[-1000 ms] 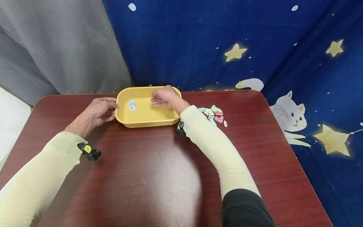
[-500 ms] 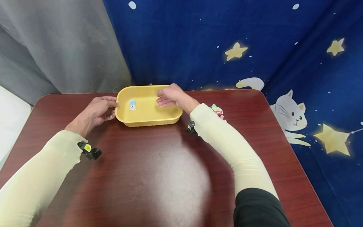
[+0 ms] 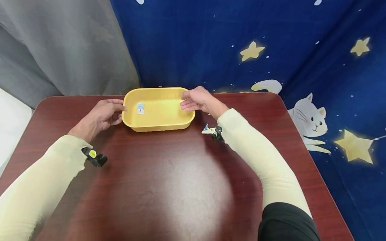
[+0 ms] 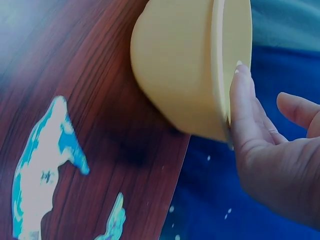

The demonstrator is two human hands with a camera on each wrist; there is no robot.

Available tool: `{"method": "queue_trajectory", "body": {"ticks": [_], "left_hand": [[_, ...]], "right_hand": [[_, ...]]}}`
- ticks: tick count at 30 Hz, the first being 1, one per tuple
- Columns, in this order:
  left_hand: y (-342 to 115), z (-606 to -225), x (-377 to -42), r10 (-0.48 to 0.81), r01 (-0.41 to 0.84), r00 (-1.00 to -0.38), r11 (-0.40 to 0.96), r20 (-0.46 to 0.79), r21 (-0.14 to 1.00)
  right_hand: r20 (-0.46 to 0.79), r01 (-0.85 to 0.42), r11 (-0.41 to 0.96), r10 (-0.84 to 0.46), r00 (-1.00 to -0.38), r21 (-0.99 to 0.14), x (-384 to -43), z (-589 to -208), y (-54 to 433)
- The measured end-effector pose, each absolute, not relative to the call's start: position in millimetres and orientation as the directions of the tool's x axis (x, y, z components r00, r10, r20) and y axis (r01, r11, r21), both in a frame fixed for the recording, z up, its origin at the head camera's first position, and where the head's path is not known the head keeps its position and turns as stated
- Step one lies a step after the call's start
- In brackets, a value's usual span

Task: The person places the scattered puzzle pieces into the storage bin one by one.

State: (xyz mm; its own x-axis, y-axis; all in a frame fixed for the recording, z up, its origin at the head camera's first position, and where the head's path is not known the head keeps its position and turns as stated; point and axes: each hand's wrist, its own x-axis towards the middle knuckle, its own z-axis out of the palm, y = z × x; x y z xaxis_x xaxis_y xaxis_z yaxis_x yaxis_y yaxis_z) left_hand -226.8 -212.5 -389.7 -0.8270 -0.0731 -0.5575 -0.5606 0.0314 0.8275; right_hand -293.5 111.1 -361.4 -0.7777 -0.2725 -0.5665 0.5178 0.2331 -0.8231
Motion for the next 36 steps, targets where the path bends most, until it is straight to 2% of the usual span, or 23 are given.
{"method": "queue_trajectory", "body": {"ticks": [20,36], "left_hand": [[-212,-389,-227,-0.076,-0.552,-0.832,0.033,-0.549,0.833],[-211,-390,-227,-0.089,-0.559,-0.827,0.024,-0.555,0.829]], "right_hand": [[-0.569,0.542,0.177,-0.301,-0.765,-0.822,-292,-364,159],[-0.594,0.571,0.167,-0.257,-0.762,-0.804,-296,-374,195]]}}
